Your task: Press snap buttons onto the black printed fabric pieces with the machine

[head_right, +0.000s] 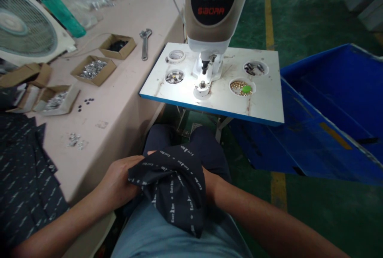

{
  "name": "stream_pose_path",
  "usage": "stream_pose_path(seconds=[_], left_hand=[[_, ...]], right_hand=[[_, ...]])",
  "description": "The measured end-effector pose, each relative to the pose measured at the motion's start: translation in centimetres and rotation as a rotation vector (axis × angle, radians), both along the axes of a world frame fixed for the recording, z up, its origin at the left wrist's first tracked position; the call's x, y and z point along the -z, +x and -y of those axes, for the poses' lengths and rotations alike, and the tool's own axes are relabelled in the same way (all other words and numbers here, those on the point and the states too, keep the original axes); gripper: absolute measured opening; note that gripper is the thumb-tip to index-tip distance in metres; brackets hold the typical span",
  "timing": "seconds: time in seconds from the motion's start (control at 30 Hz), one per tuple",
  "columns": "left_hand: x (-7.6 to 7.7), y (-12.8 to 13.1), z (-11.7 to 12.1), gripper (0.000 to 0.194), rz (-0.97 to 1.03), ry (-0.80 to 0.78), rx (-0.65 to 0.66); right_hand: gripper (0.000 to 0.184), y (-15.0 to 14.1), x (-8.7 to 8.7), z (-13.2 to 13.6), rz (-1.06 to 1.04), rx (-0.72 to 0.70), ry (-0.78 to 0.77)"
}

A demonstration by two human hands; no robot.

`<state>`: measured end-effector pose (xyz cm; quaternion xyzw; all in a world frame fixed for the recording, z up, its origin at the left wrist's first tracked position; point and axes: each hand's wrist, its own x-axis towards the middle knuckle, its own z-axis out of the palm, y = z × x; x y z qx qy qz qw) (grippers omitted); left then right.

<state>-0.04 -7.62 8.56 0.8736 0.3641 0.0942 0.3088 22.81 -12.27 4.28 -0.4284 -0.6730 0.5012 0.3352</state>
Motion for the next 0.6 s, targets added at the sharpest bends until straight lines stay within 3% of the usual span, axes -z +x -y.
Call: stream_pose_path(seconds=[0.2,0.33,0.47,0.6], left_hand=[[0.4,0.3,-0.3,0.015,-0.093,-0.036,-0.038],[0.4,0.5,-0.5,0.015,-0.100,-0.064,-0.055],[0.1,0.8,-0.6,0.014,-0.109,-0.190,-0.081],[-0.2,1.0,-0.8,0.013,-0.114,-0.381,-0.127]], right_hand=[[0.043,-0.1,0.6,0.0,-0.255,-0.041,-0.131],[0.047,-0.1,1.7,0.2,-0.341,-0.057,-0.193],[0.050,0.0,2.2,-0.1,-0.371,-0.141,-0.224],[0.051,-0.2,3.1,-0.9,-0.339,-0.098,-0.205]])
